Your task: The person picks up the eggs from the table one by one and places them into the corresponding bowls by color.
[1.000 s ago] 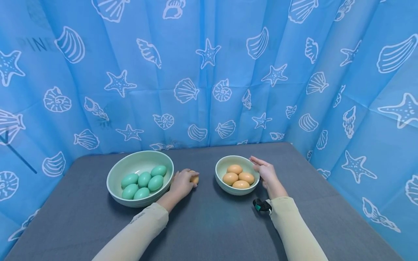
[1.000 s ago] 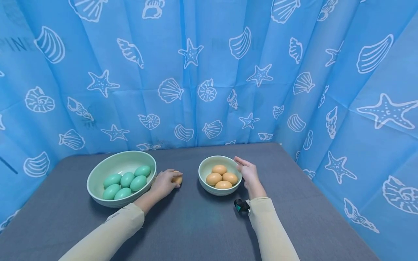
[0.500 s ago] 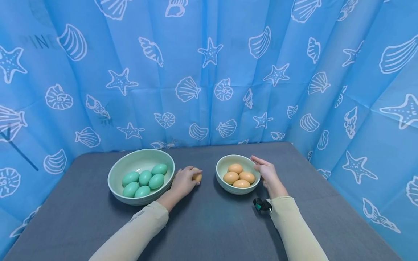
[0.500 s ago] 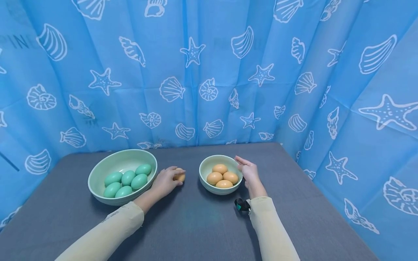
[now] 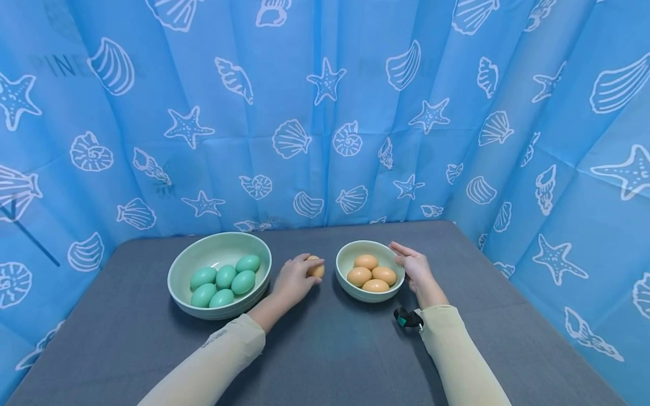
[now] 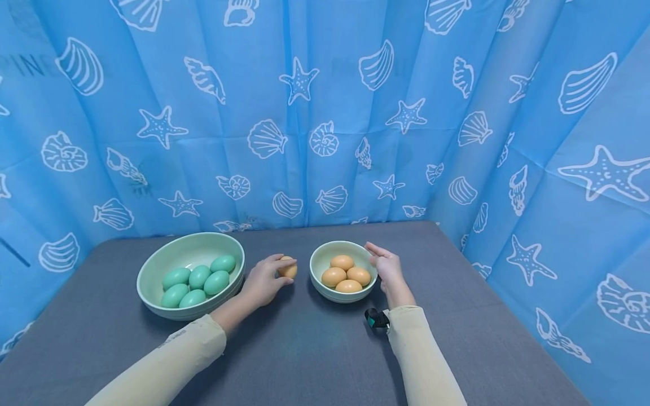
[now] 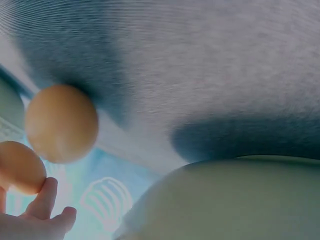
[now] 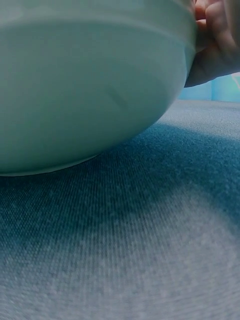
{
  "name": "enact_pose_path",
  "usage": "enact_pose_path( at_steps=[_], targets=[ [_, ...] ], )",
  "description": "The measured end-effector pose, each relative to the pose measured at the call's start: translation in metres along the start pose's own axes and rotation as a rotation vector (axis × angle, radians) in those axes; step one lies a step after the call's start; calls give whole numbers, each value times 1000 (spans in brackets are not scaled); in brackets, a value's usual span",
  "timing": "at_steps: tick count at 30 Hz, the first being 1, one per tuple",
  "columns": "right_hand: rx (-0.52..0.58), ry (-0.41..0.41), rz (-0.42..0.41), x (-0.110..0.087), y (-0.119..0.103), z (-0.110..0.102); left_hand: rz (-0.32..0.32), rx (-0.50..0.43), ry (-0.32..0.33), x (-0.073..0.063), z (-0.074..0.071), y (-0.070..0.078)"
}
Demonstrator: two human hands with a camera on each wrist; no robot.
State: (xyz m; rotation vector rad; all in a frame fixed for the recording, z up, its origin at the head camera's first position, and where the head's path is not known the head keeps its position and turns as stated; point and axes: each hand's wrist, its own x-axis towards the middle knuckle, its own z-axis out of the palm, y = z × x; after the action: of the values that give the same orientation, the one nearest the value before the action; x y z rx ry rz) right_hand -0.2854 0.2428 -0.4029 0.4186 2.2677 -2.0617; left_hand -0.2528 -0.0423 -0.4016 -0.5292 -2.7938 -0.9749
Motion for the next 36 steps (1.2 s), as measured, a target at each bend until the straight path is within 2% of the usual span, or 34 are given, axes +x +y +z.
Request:
enact_pose_path(
  at_steps=[11,23,31,36],
  targets=[
    [10,-9,9,0,1,-3,24,-139,-42,3,2,24],
    [16,-7,0,0,1,-4,71,-246,-90,13,16,46],
    [10,-17,0,0,1,-3,70,-202,-121,22,26,57],
    [16,-15,5,0,1,-2,77,-148,-173,27,31,60]
  ],
)
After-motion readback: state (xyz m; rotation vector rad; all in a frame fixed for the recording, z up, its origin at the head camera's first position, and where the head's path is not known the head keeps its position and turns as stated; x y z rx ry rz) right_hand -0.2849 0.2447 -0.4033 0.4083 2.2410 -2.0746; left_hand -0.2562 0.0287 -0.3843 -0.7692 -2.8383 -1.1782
